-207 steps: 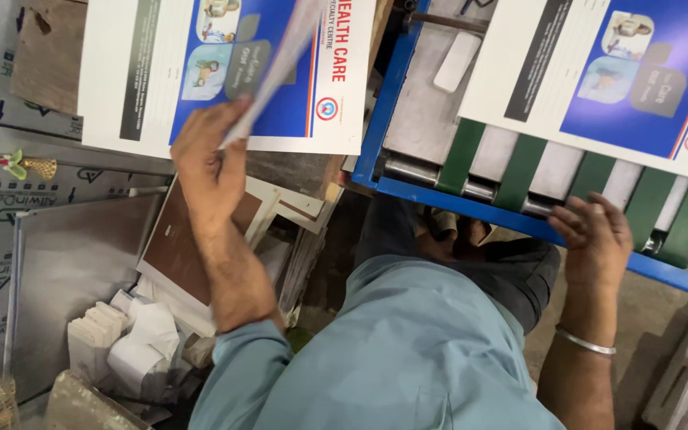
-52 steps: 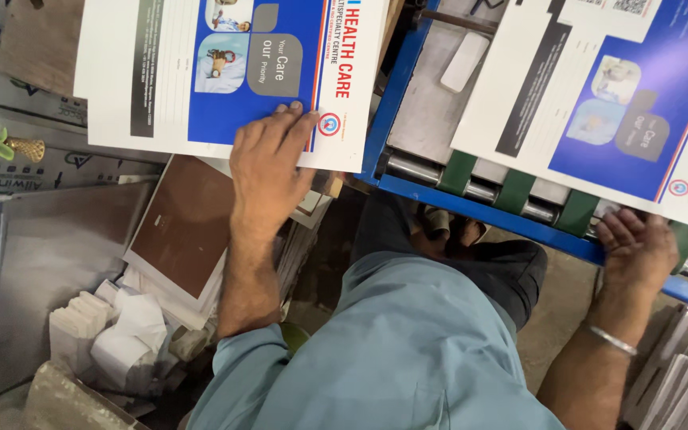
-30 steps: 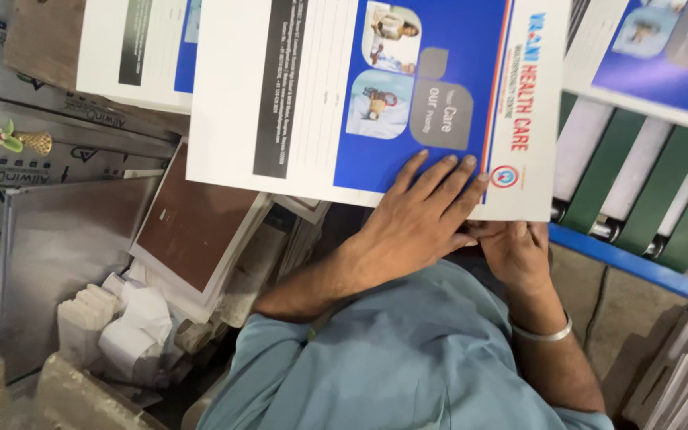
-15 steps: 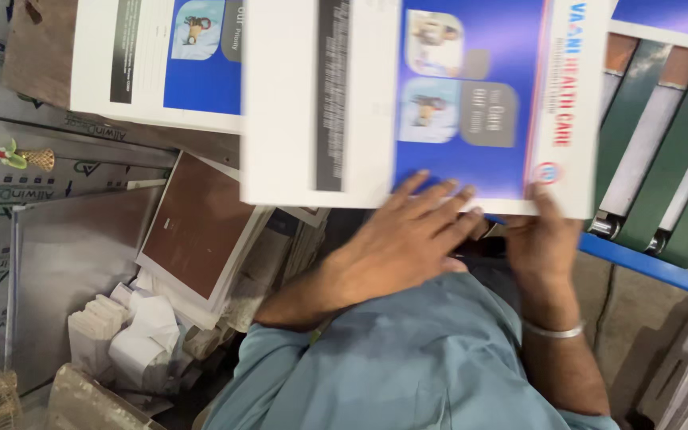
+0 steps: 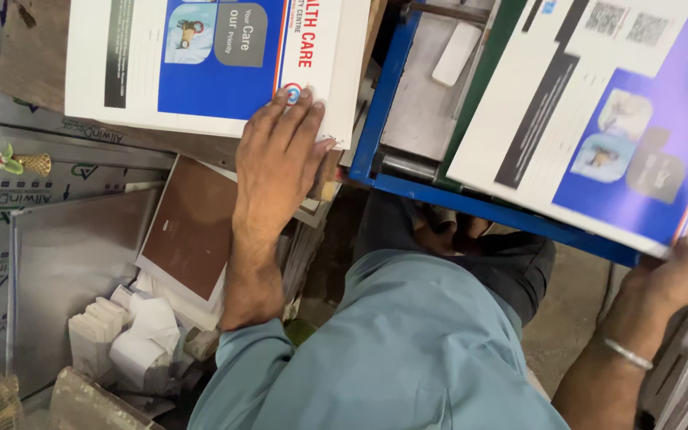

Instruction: The person sits on the floor and repeatedly picks up printed sheets from a stack, feeds them into a blue laminating machine, and collects the finished sheets. The prints feature a 'VAANI HEALTH CARE' design.

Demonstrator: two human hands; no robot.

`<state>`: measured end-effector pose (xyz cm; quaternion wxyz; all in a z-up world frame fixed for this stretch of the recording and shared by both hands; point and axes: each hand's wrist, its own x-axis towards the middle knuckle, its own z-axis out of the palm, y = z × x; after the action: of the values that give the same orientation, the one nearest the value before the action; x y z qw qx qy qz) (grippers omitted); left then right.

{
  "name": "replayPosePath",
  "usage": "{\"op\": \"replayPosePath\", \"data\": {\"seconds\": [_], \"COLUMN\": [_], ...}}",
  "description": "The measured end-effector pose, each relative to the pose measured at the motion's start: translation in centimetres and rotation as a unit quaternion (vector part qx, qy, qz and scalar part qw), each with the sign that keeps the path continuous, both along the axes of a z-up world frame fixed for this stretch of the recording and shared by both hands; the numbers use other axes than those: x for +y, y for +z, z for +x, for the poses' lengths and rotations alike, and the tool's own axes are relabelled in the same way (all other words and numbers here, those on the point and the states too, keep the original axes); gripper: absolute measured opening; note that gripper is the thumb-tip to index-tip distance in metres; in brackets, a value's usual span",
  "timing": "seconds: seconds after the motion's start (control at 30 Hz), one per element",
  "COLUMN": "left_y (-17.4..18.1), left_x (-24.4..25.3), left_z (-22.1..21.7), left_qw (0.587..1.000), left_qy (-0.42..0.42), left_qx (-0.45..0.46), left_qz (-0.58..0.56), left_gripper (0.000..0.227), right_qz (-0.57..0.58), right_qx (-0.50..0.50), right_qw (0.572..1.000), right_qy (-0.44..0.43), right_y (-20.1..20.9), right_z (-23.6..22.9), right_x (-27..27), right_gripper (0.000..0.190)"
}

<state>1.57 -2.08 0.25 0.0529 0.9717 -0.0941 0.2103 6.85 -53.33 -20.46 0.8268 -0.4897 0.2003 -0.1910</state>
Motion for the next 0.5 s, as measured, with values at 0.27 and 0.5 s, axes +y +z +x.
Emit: {"op": "replayPosePath", "data": {"seconds": [0.27,0.5], "left_y": [-2.2,-2.6], "left_x": [0.3,2.1], "left_z": [0.6,0.2], "left_qw": [0.996,0.996], "left_qy": [-0.004,0.028], "left_qx": [-0.064,-0.061], "left_qz": [0.055,0.058], "left_gripper": [0.042,0.071], "right_qz": [-0.033,-0.022], "right_qx": [-0.005,-0.031], "right_qw": [0.999,0.999], "right_qy": [0.011,0.019], "right_y": [-3.2,-3.8], "right_z": [-6.1,-3.2], "right_x": [0.1,-0.3], "right_gripper": [0.040,0.043]}}
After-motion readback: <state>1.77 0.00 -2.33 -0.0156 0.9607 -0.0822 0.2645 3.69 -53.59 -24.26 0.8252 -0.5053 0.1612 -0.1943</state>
